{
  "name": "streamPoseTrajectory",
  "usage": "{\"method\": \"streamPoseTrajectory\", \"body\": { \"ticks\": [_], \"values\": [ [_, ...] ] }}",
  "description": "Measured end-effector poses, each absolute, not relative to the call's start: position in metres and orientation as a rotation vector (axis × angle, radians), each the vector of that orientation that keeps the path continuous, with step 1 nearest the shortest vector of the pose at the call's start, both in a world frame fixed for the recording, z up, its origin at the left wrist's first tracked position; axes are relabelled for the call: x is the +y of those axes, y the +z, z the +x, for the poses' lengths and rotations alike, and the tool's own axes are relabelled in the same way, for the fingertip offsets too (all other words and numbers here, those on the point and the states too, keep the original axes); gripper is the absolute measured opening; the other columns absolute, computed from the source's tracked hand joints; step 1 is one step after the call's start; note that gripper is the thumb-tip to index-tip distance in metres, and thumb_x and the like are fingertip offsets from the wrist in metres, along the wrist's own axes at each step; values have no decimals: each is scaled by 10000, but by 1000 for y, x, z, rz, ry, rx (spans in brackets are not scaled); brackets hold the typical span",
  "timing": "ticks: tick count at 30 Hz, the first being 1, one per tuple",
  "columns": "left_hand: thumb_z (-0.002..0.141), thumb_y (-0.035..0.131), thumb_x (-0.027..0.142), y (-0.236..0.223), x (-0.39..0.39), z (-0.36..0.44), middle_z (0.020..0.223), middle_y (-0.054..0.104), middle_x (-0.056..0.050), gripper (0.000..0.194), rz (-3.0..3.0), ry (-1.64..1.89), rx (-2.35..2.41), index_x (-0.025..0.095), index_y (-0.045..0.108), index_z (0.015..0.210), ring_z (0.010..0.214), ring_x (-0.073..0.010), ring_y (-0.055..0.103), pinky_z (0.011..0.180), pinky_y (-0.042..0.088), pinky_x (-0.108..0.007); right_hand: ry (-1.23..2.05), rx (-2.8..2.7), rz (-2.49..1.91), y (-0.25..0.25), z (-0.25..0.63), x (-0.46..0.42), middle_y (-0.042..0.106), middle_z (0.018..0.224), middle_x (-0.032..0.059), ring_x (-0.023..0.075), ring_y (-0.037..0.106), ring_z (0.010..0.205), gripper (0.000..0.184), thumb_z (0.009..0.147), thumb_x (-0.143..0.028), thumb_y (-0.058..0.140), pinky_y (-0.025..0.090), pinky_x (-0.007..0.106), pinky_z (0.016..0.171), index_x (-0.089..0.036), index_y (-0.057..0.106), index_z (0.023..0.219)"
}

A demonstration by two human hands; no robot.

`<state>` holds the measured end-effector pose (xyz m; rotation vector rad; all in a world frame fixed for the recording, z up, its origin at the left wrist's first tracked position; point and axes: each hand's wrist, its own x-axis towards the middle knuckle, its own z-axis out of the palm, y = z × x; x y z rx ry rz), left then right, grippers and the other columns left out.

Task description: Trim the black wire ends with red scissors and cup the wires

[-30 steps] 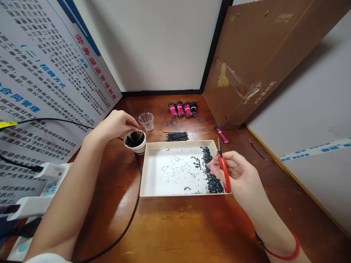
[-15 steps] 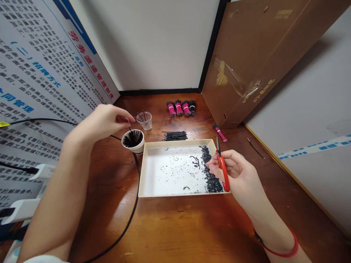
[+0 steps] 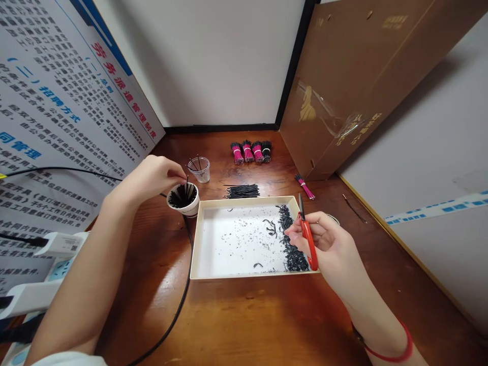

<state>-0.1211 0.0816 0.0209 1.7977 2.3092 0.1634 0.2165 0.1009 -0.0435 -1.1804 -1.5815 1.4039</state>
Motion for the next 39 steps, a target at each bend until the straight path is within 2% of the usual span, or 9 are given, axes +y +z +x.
{"method": "streamPoseTrajectory", "body": {
  "ticks": [10, 18, 21, 23, 26, 27, 31, 34, 39],
  "values": [
    [699, 573, 391, 19, 88, -122, 854, 747, -24, 304, 1737, 263, 2197, 224, 746, 885, 801, -241, 657, 690, 482, -286, 1411, -1544, -1167, -43, 218, 103, 677, 736, -1, 131, 643, 714, 283, 695, -362, 791, 535, 220, 656, -224, 560, 782],
    [760, 583, 323, 20, 82, -125, 786, 738, -16, 205, 1820, 336, 2144, 193, 735, 799, 718, -185, 649, 634, 473, -245, 1389, -1562, -1176, -41, 218, 102, 676, 734, 13, 150, 646, 715, 298, 689, -393, 791, 542, 256, 666, -218, 565, 775],
    [736, 657, 260, 30, 73, -125, 689, 723, 7, 108, 1817, 680, 2143, 182, 731, 734, 635, -151, 638, 578, 481, -227, 1382, -1553, -1187, -41, 217, 102, 677, 727, 23, 171, 653, 722, 326, 671, -418, 798, 549, 298, 688, -215, 563, 771],
    [694, 718, 183, 34, 69, -114, 617, 705, 27, 19, 1883, 1145, 2051, 179, 724, 677, 563, -114, 613, 530, 483, -205, 1409, -1526, -1194, -40, 213, 100, 692, 746, 32, 185, 658, 734, 354, 648, -425, 812, 551, 322, 694, -216, 554, 770],
    [641, 769, 73, 31, 65, -76, 603, 705, 31, 130, 2025, 1869, 1614, 189, 718, 672, 515, -83, 600, 471, 478, -176, 1600, -1432, -1206, -37, 203, 93, 733, 926, 79, 208, 676, 789, 400, 630, -424, 831, 545, 330, 660, -217, 529, 793],
    [696, 723, 43, 28, 64, -59, 653, 719, 16, 157, 2015, 1906, 1577, 196, 722, 733, 573, -94, 628, 514, 504, -190, 1712, -1383, -1191, -35, 199, 91, 727, 1014, 97, 216, 683, 822, 408, 640, -427, 828, 539, 323, 652, -216, 527, 816],
    [763, 698, 55, 7, 54, -2, 700, 737, -14, 119, 2577, 1627, 1104, 161, 684, 816, 641, -115, 667, 626, 571, -232, 2064, -1131, -956, -31, 188, 89, 704, 1027, 92, 191, 678, 843, 363, 733, -509, 744, 485, 256, 594, -196, 602, 851],
    [807, 663, 68, -13, 46, 12, 764, 751, -91, 78, 2830, 1520, 884, 91, 682, 879, 743, -170, 690, 659, 582, -268, 1967, -1000, -955, -32, 188, 97, 688, 871, 33, 82, 576, 632, 281, 709, -406, 792, 446, 215, 551, -179, 643, 782],
    [884, 527, 61, -41, 45, 8, 821, 750, -124, 143, 2830, 1472, 813, 106, 648, 821, 715, -168, 682, 634, 576, -272, 1849, -1075, -965, -34, 196, 111, 683, 804, 14, 120, 611, 721, 238, 682, -321, 821, 497, 246, 669, -195, 643, 776]
  ]
}}
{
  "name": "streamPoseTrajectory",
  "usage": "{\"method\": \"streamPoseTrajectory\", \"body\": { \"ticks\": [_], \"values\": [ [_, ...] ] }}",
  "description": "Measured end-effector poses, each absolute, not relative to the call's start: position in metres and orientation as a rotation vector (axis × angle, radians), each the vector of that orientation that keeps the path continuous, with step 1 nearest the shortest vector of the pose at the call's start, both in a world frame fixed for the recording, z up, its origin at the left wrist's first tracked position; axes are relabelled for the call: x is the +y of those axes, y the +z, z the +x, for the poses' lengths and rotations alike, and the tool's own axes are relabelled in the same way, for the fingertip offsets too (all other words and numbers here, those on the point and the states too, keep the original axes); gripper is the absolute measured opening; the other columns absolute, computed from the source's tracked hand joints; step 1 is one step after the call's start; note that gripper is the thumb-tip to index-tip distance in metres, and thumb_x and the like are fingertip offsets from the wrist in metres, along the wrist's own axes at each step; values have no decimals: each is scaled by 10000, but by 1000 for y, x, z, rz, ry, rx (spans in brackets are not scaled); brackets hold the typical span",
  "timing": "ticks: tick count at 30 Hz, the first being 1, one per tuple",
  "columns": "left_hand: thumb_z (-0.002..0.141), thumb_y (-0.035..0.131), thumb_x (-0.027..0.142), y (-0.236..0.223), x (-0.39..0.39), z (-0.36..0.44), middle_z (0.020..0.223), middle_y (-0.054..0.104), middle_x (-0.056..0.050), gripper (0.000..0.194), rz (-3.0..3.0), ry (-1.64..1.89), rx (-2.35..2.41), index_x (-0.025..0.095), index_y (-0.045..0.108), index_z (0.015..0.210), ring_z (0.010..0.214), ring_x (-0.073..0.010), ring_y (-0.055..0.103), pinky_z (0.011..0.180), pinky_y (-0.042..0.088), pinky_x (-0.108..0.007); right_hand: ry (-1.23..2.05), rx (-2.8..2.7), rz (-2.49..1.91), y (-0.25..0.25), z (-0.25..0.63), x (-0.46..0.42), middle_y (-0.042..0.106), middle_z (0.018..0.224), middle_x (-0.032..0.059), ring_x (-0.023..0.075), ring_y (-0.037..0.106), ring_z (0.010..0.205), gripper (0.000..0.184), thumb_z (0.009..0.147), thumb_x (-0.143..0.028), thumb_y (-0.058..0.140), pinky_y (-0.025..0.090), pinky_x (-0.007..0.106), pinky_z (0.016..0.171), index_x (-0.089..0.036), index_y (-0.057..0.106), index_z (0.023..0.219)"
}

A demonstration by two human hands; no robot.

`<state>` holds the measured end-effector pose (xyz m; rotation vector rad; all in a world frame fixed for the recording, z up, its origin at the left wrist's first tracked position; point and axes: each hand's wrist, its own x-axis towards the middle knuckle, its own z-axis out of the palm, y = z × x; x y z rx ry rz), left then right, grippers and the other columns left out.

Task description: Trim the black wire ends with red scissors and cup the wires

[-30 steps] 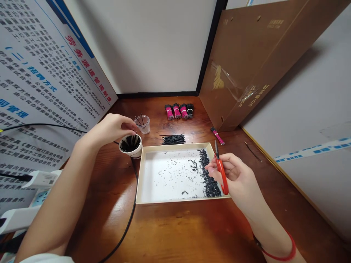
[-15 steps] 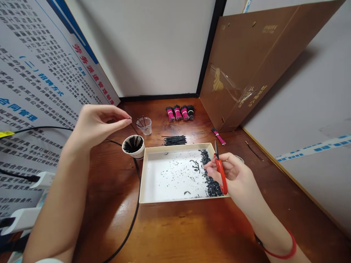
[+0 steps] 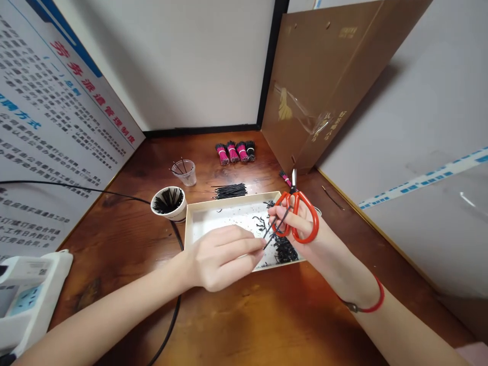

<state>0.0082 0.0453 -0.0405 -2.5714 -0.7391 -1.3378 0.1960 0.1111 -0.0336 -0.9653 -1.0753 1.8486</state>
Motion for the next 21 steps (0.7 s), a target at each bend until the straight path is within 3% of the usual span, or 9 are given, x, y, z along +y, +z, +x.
{"method": "streamPoseTrajectory", "body": {
  "ticks": [4, 7, 12, 17, 21],
  "values": [
    [777, 643, 15, -43, 46, 9, 737, 717, -70, 163, -2498, -1468, -1082, 142, 564, 714, 655, -129, 666, 607, 550, -217, 1912, -1106, -957, -35, 194, 113, 685, 864, 20, 122, 606, 776, 226, 704, -314, 805, 488, 246, 700, -202, 635, 801],
    [769, 634, 22, -44, 46, 9, 706, 693, -34, 195, -2466, -1553, -1314, 161, 528, 682, 633, -105, 653, 604, 527, -188, 1906, -1111, -958, -37, 189, 114, 647, 827, 11, 117, 579, 750, 247, 702, -307, 800, 465, 238, 651, -198, 594, 784],
    [808, 567, 56, -48, 51, 3, 758, 704, -40, 142, -2893, -1198, -1586, 168, 563, 721, 675, -135, 649, 626, 509, -228, 1797, -1243, -1050, -44, 184, 118, 519, 682, -53, 82, 493, 601, 319, 680, -303, 806, 412, 228, 545, -197, 512, 743],
    [686, 575, 5, -50, 58, 2, 671, 677, 4, 179, -3135, -974, -2063, 174, 569, 628, 631, -133, 618, 648, 483, -248, 1788, -1371, -1143, -47, 177, 118, 640, 745, -18, 112, 573, 655, 367, 607, -277, 846, 451, 237, 558, -201, 532, 781],
    [641, 547, 0, -51, 60, 2, 738, 695, -11, 182, -3108, -1085, -2463, 174, 599, 653, 726, -155, 643, 753, 521, -296, 1883, -1391, -1171, -48, 171, 116, 660, 740, -20, 110, 595, 625, 404, 558, -282, 869, 494, 255, 592, -201, 523, 749]
  ]
}}
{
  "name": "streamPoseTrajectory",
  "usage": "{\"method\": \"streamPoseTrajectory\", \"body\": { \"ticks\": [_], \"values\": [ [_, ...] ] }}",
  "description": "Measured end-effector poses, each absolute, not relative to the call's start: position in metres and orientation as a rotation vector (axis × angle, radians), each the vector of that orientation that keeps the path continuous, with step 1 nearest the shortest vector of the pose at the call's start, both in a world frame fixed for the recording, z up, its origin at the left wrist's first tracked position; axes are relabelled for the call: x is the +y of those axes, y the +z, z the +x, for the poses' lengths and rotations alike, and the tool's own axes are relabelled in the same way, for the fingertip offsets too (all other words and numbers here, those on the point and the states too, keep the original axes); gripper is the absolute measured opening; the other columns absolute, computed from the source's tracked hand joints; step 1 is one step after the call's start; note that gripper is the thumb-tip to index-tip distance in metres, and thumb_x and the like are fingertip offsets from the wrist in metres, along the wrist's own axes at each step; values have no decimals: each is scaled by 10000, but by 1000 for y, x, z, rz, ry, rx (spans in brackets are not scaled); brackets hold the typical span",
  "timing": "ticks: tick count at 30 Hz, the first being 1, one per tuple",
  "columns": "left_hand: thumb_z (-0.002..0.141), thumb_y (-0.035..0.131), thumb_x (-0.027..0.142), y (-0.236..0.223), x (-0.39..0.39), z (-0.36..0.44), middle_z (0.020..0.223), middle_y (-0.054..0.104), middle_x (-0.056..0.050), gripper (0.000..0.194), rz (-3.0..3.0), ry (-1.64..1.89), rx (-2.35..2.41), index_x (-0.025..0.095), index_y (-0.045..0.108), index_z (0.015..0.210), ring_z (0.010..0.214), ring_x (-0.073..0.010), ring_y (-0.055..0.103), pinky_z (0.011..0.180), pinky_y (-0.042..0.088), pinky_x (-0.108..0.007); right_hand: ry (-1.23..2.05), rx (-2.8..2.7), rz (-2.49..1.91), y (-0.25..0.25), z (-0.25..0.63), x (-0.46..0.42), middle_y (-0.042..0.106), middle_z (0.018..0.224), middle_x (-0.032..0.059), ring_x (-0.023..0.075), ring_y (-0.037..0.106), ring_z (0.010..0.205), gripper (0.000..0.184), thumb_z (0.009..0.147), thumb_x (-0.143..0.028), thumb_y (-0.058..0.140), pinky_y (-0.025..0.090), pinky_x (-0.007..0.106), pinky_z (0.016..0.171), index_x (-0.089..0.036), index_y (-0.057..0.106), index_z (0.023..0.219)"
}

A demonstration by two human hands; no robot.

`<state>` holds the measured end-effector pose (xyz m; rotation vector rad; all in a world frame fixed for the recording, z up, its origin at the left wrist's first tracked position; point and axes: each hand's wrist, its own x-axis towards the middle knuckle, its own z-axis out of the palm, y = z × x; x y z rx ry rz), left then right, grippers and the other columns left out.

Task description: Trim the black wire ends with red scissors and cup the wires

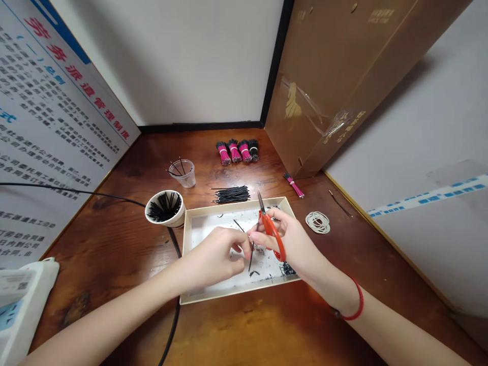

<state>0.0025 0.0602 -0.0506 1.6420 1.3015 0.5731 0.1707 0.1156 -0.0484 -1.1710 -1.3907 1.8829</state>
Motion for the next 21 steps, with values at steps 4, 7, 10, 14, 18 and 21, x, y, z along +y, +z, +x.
{"method": "streamPoseTrajectory", "body": {
  "ticks": [4, 7, 10, 14, 18, 21],
  "values": [
    [691, 563, 65, -51, 61, 1, 819, 708, -42, 153, 1425, 565, 1253, 161, 641, 781, 760, -168, 666, 734, 542, -312, 1799, -1449, -1172, -52, 169, 114, 638, 711, -35, 114, 612, 648, 373, 567, -255, 864, 516, 261, 626, -200, 535, 735],
    [777, 627, 236, -51, 63, 2, 834, 722, -65, 131, 1249, 694, 1230, 148, 653, 870, 724, -157, 664, 692, 543, -303, 1710, -1467, -1176, -54, 170, 110, 635, 682, -40, 116, 615, 623, 370, 573, -237, 862, 521, 259, 606, -200, 529, 731],
    [742, 707, 276, -50, 65, 5, 749, 719, -39, 217, 1040, 873, 1238, 152, 634, 904, 643, -137, 653, 603, 519, -260, 1678, -1447, -1154, -53, 171, 106, 668, 714, -18, 147, 658, 676, 364, 593, -243, 855, 537, 270, 616, -206, 527, 745],
    [660, 777, 204, -48, 67, 6, 600, 670, 9, 243, 1016, 968, 1268, 159, 655, 866, 528, -115, 597, 509, 470, -227, 1733, -1435, -1112, -49, 173, 104, 694, 732, -8, 160, 679, 716, 349, 614, -259, 849, 562, 292, 673, -215, 533, 757],
    [686, 756, 210, -47, 66, 5, 583, 655, -3, 184, 1162, 1021, 1348, 146, 714, 854, 506, -112, 562, 488, 466, -233, 1685, -1438, -1166, -48, 174, 105, 692, 754, -4, 158, 668, 710, 354, 615, -310, 846, 564, 288, 631, -220, 525, 736],
    [732, 721, 214, -47, 63, 5, 612, 666, -20, 161, 1342, 1060, 1457, 158, 759, 877, 520, -112, 544, 481, 461, -230, 1577, -1463, -1180, -49, 172, 105, 685, 757, 3, 167, 669, 737, 338, 633, -342, 834, 567, 298, 643, -219, 540, 745]
  ]
}}
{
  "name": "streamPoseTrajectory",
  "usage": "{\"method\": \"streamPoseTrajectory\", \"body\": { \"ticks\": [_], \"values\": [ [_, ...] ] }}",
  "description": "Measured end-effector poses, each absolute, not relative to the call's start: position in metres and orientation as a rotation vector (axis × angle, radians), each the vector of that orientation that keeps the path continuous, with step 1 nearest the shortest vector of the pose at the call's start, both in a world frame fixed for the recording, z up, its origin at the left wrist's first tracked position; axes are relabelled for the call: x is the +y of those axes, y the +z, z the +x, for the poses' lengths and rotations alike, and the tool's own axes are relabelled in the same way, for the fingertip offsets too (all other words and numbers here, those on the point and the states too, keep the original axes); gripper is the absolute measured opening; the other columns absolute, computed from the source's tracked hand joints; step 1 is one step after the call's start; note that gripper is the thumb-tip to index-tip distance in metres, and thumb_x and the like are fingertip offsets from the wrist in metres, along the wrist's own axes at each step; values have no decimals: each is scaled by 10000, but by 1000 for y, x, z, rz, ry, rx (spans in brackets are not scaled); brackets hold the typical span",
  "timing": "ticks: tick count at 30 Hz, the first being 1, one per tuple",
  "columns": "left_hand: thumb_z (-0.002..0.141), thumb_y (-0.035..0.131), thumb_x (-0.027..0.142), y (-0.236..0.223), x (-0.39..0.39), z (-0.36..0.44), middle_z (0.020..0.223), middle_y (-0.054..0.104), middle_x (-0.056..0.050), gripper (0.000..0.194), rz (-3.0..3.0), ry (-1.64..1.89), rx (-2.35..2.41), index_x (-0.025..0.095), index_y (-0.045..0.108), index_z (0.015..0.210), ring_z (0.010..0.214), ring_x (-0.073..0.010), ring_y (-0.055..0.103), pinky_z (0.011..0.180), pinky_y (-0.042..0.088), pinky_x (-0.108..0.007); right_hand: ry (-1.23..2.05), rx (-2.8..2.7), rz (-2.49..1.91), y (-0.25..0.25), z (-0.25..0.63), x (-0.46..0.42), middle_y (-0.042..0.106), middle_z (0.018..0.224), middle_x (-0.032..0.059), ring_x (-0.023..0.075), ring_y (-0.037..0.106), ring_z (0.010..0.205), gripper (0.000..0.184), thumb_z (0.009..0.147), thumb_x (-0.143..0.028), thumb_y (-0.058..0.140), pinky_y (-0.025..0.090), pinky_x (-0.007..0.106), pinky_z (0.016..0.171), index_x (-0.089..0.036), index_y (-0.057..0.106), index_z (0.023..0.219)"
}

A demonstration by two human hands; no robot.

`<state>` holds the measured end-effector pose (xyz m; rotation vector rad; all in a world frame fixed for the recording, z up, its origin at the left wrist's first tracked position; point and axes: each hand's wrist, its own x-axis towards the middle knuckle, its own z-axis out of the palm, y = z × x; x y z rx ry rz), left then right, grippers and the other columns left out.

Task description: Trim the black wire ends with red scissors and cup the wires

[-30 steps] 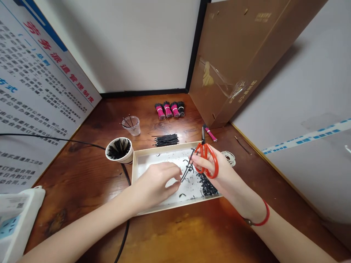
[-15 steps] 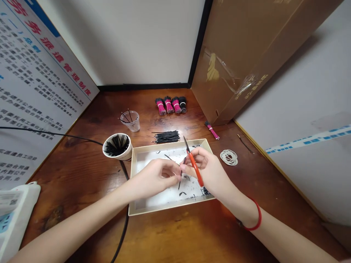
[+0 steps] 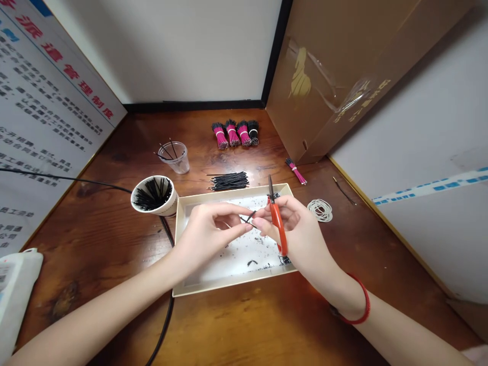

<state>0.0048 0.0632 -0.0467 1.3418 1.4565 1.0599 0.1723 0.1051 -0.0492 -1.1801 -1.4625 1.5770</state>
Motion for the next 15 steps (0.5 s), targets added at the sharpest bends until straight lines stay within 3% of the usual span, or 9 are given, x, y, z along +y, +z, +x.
{"method": "streamPoseTrajectory", "body": {
  "ticks": [15],
  "values": [
    [748, 746, 211, -48, 57, 2, 739, 766, -43, 46, 1484, 1125, 1491, 166, 746, 744, 641, -161, 699, 592, 583, -249, 1551, -1499, -1069, -48, 169, 103, 675, 752, 1, 165, 659, 717, 315, 681, -311, 807, 546, 308, 659, -219, 517, 766]
  ]
}}
